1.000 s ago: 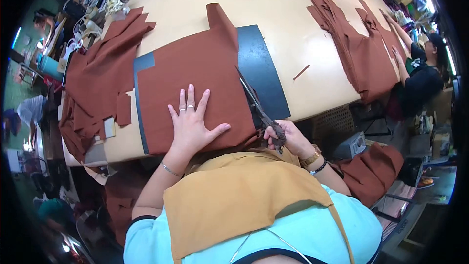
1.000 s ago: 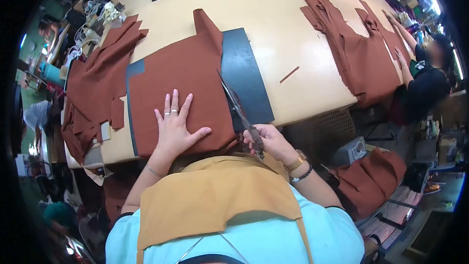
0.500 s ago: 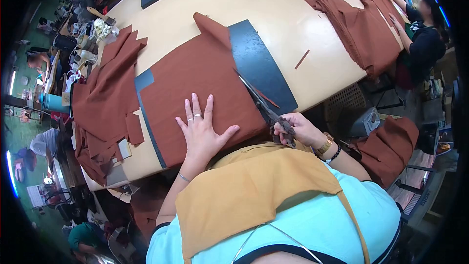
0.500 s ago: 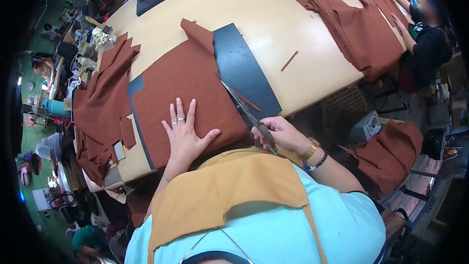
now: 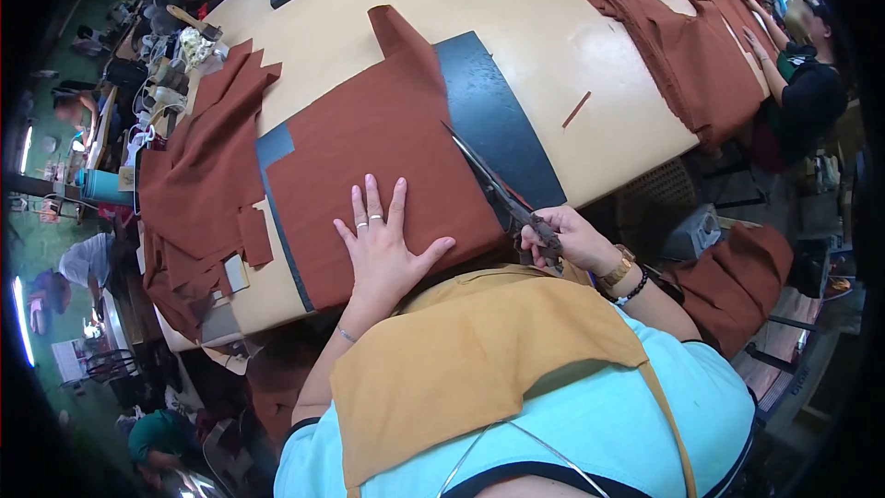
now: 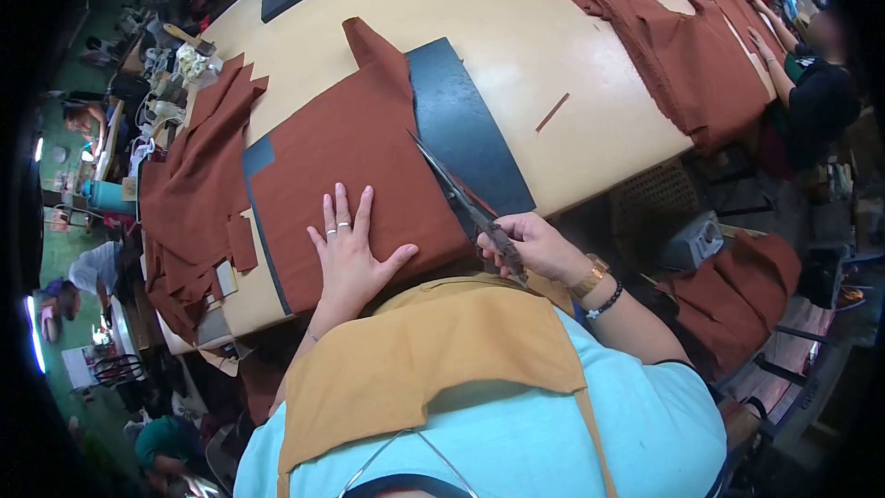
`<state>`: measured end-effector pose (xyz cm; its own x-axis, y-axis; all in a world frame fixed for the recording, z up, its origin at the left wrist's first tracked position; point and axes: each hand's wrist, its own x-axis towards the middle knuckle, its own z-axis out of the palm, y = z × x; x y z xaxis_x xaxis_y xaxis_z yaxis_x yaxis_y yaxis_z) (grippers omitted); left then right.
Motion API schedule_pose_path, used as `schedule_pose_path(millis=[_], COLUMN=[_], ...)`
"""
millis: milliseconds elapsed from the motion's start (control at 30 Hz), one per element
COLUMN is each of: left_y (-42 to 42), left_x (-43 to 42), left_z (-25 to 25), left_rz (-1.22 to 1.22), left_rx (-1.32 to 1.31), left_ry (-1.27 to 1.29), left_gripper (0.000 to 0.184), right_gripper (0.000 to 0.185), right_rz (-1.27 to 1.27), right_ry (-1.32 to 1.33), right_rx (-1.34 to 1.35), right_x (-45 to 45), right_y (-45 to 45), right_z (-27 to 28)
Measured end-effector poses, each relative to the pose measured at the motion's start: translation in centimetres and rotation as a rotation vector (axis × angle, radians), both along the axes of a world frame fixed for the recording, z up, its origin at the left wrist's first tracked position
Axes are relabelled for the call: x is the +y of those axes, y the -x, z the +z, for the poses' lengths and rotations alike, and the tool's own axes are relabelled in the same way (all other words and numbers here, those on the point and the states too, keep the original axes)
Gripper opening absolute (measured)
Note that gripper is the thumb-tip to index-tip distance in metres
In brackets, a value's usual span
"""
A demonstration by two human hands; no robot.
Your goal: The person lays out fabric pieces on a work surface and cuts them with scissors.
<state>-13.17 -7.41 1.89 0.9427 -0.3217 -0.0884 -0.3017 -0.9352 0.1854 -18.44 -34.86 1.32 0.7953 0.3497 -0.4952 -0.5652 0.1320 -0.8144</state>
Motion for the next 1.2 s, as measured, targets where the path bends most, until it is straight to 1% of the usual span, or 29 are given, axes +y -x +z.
schedule_pose_path(millis=[100, 200, 267, 400, 467, 500, 533, 600, 700, 800, 833, 900, 933, 967, 1067, 1100, 1200], left_y=[-0.5, -4.2, -8.6, -19.3, -24.3, -25.3, -25.9, -26.7, -29.0, -26.1, -27.3, -26.6, -25.9, -24.8, -18.4, -17.7, -16.5], left_x=[-0.1, -0.1, -1.1, -4.7, -6.4, -7.1, -7.6, -8.5, -8.6, -7.5, -7.5, -5.5, -4.3, -2.4, -0.2, 0.3, 1.0], left_z=[0.4, 0.7, 1.3, 0.6, -1.3, -1.1, -1.3, -1.7, -2.0, 3.2, 0.9, -1.0, -1.2, -1.4, 0.3, -0.3, -1.8], left_rz=[-0.007, -0.054, -0.051, 0.060, 0.087, 0.101, 0.047, -0.050, -0.218, -0.104, -0.138, -0.203, -0.234, -0.370, -0.467, -0.463, -0.441], left_rx=[0.054, -0.011, -0.074, -0.075, 0.049, 0.114, 0.076, 0.005, 0.334, 0.417, 0.178, -0.237, -0.422, -0.281, -0.159, -0.140, -0.117], left_ry=[-0.038, 0.108, 0.173, 0.449, 0.761, 0.919, 0.926, 0.929, 1.320, 1.577, 1.689, 1.224, 0.975, 0.777, 0.146, 0.118, 0.059], left_gripper=[0.100, 0.099, 0.097, 0.104, 0.105, 0.106, 0.104, 0.103, 0.102, 0.096, 0.092, 0.093, 0.093, 0.094, 0.097, 0.098, 0.102], right_gripper=[0.024, 0.022, 0.021, 0.021, 0.020, 0.018, 0.018, 0.017, 0.020, 0.025, 0.026, 0.027, 0.028, 0.028, 0.029, 0.022, 0.025], right_rz=[-0.022, -0.023, -0.006, -0.002, -0.005, -0.025, -0.044, -0.001, 0.010, -0.009, -0.032, -0.048, -0.044, -0.044, -0.040, 0.007, 0.006], right_ry=[-0.057, -0.083, -0.070, -0.057, -0.070, -0.063, -0.056, -0.052, -0.035, 0.003, 0.008, 0.005, -0.003, -0.014, -0.030, -0.031, -0.062], right_rx=[-0.007, -0.022, -0.005, -0.004, 0.000, -0.016, -0.030, -0.044, -0.042, -0.039, -0.033, -0.024, -0.022, -0.022, -0.029, 0.001, 0.007], right_x=[-0.1, -0.1, -0.1, -0.2, -0.3, 0.0, 0.2, -0.2, -0.2, 0.1, 0.3, 0.5, 0.5, 0.4, 0.3, -0.2, -0.4], right_y=[0.4, 0.6, 0.6, 0.5, 0.5, 0.5, 0.6, 0.6, 0.4, 0.3, 0.4, 0.6, 0.5, 0.4, 0.5, 0.4, 0.1], right_z=[-0.6, -1.0, -0.9, -0.8, -1.1, -0.9, -0.8, -1.4, -0.9, -0.5, -0.5, -0.4, -0.2, -0.1, -0.3, -0.6, -0.9])
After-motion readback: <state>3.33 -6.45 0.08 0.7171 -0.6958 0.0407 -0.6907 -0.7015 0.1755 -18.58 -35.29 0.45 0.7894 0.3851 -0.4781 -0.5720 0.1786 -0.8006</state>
